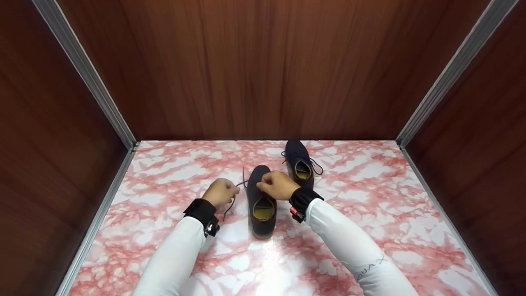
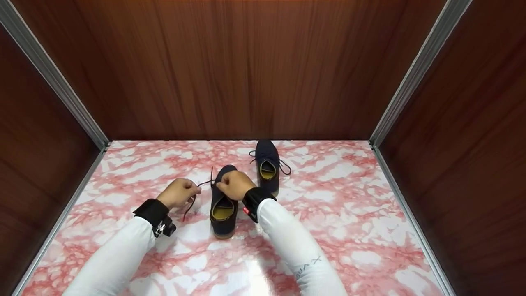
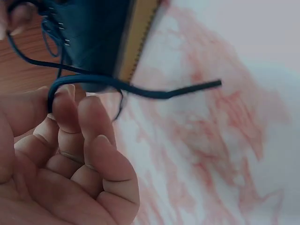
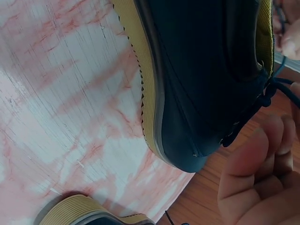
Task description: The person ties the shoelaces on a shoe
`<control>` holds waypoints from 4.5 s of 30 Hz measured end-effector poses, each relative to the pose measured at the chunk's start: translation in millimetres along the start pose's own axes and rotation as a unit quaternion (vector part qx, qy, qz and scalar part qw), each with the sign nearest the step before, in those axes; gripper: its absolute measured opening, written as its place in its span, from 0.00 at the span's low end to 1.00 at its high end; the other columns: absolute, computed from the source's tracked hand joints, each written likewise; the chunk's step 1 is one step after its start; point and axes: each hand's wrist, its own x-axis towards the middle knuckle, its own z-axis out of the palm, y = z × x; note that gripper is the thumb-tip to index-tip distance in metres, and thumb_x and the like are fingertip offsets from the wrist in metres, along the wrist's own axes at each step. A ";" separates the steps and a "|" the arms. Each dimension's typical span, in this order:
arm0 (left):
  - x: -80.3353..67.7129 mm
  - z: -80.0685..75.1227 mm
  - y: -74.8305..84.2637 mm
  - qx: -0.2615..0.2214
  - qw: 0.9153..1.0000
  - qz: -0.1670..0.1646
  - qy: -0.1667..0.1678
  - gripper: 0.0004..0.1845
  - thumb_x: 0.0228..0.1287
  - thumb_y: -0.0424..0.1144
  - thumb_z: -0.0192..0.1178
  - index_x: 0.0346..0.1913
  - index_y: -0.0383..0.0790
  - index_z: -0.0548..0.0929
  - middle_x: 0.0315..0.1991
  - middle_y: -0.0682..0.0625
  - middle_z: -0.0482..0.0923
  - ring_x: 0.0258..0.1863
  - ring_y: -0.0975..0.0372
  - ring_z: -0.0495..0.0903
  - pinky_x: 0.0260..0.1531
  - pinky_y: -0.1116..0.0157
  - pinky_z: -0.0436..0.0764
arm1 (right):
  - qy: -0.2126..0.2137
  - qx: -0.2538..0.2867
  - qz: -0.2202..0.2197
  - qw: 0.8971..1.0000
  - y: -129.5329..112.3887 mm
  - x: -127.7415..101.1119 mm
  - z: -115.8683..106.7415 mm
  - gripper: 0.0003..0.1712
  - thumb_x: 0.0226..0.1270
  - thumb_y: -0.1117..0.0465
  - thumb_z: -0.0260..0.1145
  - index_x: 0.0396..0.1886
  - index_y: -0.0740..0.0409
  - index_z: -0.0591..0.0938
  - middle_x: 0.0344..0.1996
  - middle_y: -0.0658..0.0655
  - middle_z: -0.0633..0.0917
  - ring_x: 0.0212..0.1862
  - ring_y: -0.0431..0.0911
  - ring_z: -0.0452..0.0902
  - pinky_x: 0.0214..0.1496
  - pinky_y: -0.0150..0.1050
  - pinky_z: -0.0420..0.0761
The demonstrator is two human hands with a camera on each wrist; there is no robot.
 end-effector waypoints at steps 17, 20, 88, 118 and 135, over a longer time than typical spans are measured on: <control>-16.7 -2.3 23.4 -0.073 0.996 0.016 -0.042 0.11 0.71 0.40 0.66 0.31 0.37 0.87 0.22 0.54 0.82 0.22 0.65 0.78 0.22 0.71 0.74 | 0.036 -0.023 0.015 0.999 5.8 1.7 -9.8 0.16 0.71 0.57 0.69 0.22 0.56 0.80 0.20 0.44 0.74 0.27 0.40 0.70 0.34 0.33 0.70; -19.5 0.9 27.5 -0.094 0.994 0.011 -0.059 0.10 0.70 0.41 0.67 0.32 0.38 0.87 0.24 0.53 0.84 0.23 0.65 0.82 0.25 0.69 0.78 | 0.041 -0.024 0.014 0.999 7.0 1.9 -13.2 0.14 0.70 0.58 0.69 0.23 0.57 0.82 0.21 0.44 0.75 0.28 0.39 0.70 0.36 0.33 0.71; 16.3 42.4 31.1 -0.029 0.984 0.150 0.087 0.04 0.65 0.34 0.72 0.40 0.39 0.91 0.37 0.47 0.90 0.38 0.60 0.83 0.45 0.63 0.80 | 0.014 0.052 -0.009 0.998 14.9 -1.5 -22.2 0.12 0.72 0.58 0.70 0.31 0.60 0.89 0.22 0.42 0.79 0.30 0.36 0.71 0.34 0.29 0.69; 16.8 38.3 24.3 -0.171 0.982 0.069 0.046 0.04 0.68 0.31 0.63 0.34 0.34 0.83 0.20 0.58 0.71 0.19 0.68 0.73 0.24 0.73 0.74 | 0.000 0.021 -0.031 0.999 26.7 -22.1 5.3 0.11 0.63 0.58 0.78 0.29 0.57 0.84 0.29 0.51 0.86 0.27 0.34 0.71 0.33 0.29 0.73; 11.5 27.9 24.6 -0.192 0.975 0.083 -0.070 0.06 0.69 0.41 0.66 0.35 0.43 0.82 0.22 0.56 0.76 0.22 0.64 0.78 0.23 0.72 0.73 | -0.002 0.082 -0.030 0.996 32.7 -25.3 -6.4 0.03 0.66 0.70 0.71 0.34 0.59 0.86 0.27 0.58 0.88 0.24 0.34 0.75 0.27 0.27 0.77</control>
